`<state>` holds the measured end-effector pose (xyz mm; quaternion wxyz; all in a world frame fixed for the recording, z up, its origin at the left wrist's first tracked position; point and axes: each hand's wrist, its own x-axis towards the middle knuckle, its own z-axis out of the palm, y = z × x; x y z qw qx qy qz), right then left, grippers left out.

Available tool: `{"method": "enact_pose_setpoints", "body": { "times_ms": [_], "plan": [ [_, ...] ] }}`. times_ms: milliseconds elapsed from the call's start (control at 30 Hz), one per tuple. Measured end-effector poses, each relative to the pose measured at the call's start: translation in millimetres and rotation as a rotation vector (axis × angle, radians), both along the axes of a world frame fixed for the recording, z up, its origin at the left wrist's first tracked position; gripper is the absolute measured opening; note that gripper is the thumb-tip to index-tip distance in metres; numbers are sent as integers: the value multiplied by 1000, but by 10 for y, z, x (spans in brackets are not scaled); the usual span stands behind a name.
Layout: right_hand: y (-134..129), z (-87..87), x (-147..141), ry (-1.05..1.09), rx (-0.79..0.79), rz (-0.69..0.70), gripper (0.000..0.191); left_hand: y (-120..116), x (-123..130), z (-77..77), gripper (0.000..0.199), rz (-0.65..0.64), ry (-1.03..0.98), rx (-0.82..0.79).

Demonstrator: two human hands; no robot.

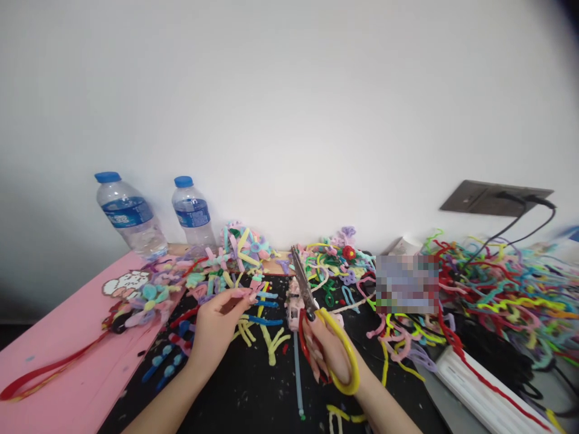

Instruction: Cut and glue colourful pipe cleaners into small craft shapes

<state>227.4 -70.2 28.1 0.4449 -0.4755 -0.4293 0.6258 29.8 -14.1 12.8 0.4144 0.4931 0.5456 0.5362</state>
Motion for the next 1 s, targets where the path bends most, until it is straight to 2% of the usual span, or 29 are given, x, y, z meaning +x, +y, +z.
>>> {"method": "enact_pose_setpoints", "body": {
  "times_ms": [67,167,267,333,400,467,600,700,767,867,933,1000],
  "plan": [
    [35,-14,70,-102,67,-76,48,10,7,-4,25,-49,-73,-51],
    [103,60,234,-367,238,-198,36,23,16,-13,29,-104,-162,-91],
    [182,200,450,-761,398,-313,23,30,22,-12,29,-124,-184,-109],
    [232,276,601,-1042,420,-384,15,28,22,-8,29,-134,-173,-121],
    [281,307,741,-1254,430,-421,18,22,21,-5,30,-150,-157,-139],
    [334,281,862,-1347,486,-401,27,15,22,-2,32,-168,-146,-157],
    [457,114,1029,-1354,561,-417,32,-4,41,12,35,-195,-150,-192],
    [540,9,1086,-1274,466,-490,36,-20,62,34,35,-211,-154,-228],
    [568,1,1085,-1244,452,-496,35,-28,76,53,34,-223,-164,-259],
    [539,87,969,-1221,602,-494,22,-43,97,88,30,-257,-179,-290],
    [475,167,778,-1115,688,-445,18,-62,114,108,28,-312,-180,-314],
    [396,225,513,-911,630,-228,22,-88,132,116,26,-394,-176,-335]
  ]
}}
